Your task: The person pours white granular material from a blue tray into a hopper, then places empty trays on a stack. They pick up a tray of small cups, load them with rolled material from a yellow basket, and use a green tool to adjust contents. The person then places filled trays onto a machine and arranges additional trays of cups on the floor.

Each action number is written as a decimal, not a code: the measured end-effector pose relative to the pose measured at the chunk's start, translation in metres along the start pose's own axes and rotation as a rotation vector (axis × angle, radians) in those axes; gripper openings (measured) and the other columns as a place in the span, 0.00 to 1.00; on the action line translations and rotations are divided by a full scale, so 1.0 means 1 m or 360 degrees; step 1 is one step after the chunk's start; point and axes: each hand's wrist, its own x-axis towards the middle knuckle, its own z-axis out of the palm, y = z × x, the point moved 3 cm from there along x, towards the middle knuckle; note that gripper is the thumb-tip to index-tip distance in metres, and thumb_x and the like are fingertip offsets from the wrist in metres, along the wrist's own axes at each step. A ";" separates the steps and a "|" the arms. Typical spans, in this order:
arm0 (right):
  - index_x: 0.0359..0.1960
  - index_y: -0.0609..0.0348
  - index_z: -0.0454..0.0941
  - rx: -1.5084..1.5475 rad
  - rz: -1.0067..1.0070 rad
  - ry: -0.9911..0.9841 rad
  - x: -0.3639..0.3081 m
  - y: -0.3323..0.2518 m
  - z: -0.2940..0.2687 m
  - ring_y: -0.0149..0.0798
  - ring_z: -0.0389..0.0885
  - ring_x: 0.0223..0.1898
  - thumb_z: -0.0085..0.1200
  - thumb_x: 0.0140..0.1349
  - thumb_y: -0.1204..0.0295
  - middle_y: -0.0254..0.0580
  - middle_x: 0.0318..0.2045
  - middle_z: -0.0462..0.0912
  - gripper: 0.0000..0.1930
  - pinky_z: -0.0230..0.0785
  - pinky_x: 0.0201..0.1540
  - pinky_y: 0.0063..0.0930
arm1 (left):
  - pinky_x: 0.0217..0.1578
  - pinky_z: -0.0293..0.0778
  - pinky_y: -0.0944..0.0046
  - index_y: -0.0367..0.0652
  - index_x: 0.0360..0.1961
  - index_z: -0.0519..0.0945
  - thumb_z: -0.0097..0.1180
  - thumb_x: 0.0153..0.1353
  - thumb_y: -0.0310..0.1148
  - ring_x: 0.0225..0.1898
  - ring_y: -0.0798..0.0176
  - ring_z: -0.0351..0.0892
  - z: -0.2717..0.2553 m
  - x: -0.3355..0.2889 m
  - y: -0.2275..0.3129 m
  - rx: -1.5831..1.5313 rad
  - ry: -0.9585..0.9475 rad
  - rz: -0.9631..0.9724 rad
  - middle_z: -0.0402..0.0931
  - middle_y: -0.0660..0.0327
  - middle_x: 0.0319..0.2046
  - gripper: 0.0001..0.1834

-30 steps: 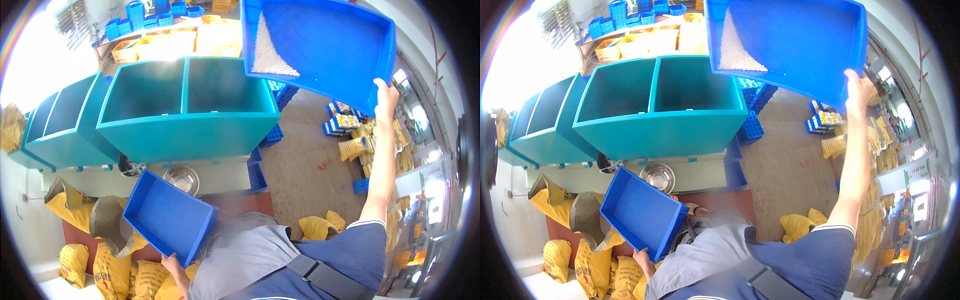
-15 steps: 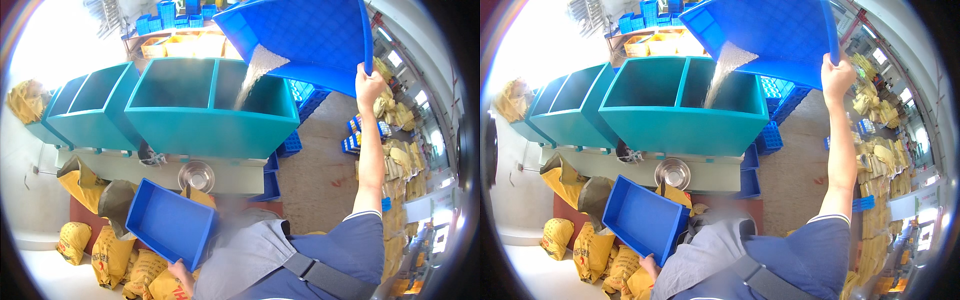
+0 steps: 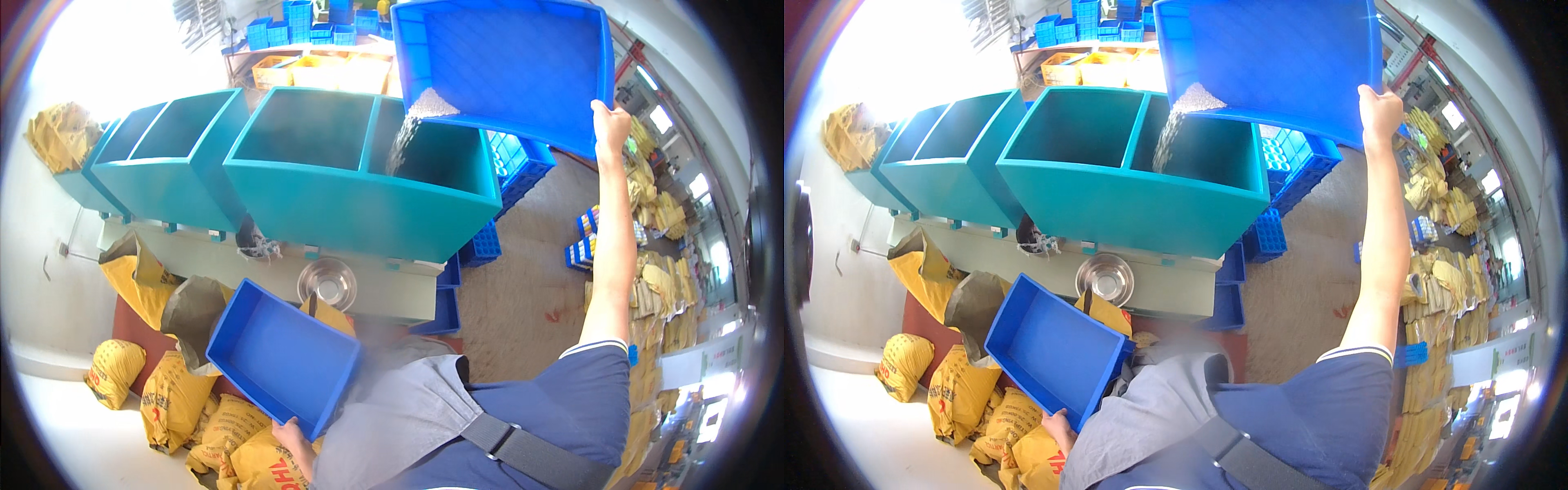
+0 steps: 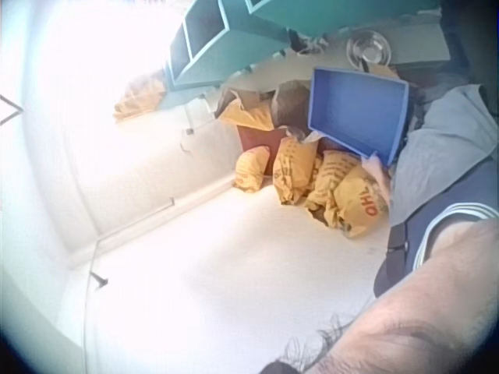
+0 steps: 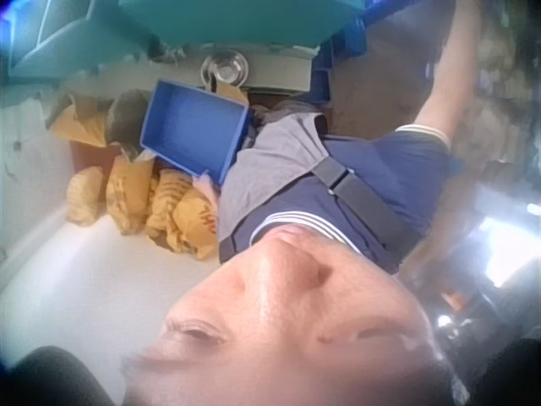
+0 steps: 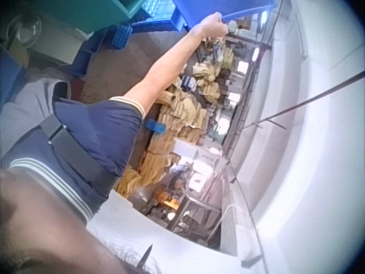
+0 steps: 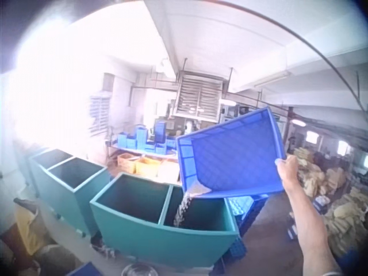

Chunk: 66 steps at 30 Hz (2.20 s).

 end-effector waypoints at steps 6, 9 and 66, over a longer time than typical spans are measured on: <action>0.16 0.71 0.79 0.0195 0.0087 -0.0066 -0.021 -0.037 0.035 0.35 0.78 0.18 0.61 0.47 0.66 0.44 0.13 0.79 0.16 0.69 0.26 0.34 | 0.43 0.75 0.63 0.29 0.53 0.75 0.45 0.47 0.09 0.40 0.58 0.80 -0.011 0.002 -0.019 0.0028 0.0047 -0.0018 0.81 0.52 0.42 0.29; 0.15 0.71 0.79 0.0103 -0.0021 -0.0022 -0.041 -0.072 0.050 0.41 0.80 0.18 0.62 0.47 0.64 0.49 0.13 0.79 0.18 0.70 0.28 0.36 | 0.42 0.75 0.63 0.30 0.53 0.76 0.45 0.47 0.09 0.39 0.58 0.80 -0.015 0.000 -0.026 -0.0037 0.0073 0.0002 0.81 0.52 0.41 0.28; 0.16 0.55 0.71 0.0475 0.3311 0.1773 -0.517 0.295 -0.278 0.32 0.69 0.15 0.61 0.49 0.75 0.33 0.17 0.73 0.10 0.61 0.13 0.23 | 0.53 0.74 0.53 0.25 0.59 0.70 0.54 0.58 0.15 0.50 0.47 0.77 -0.082 0.001 0.065 -0.0227 0.0388 0.0219 0.74 0.43 0.54 0.25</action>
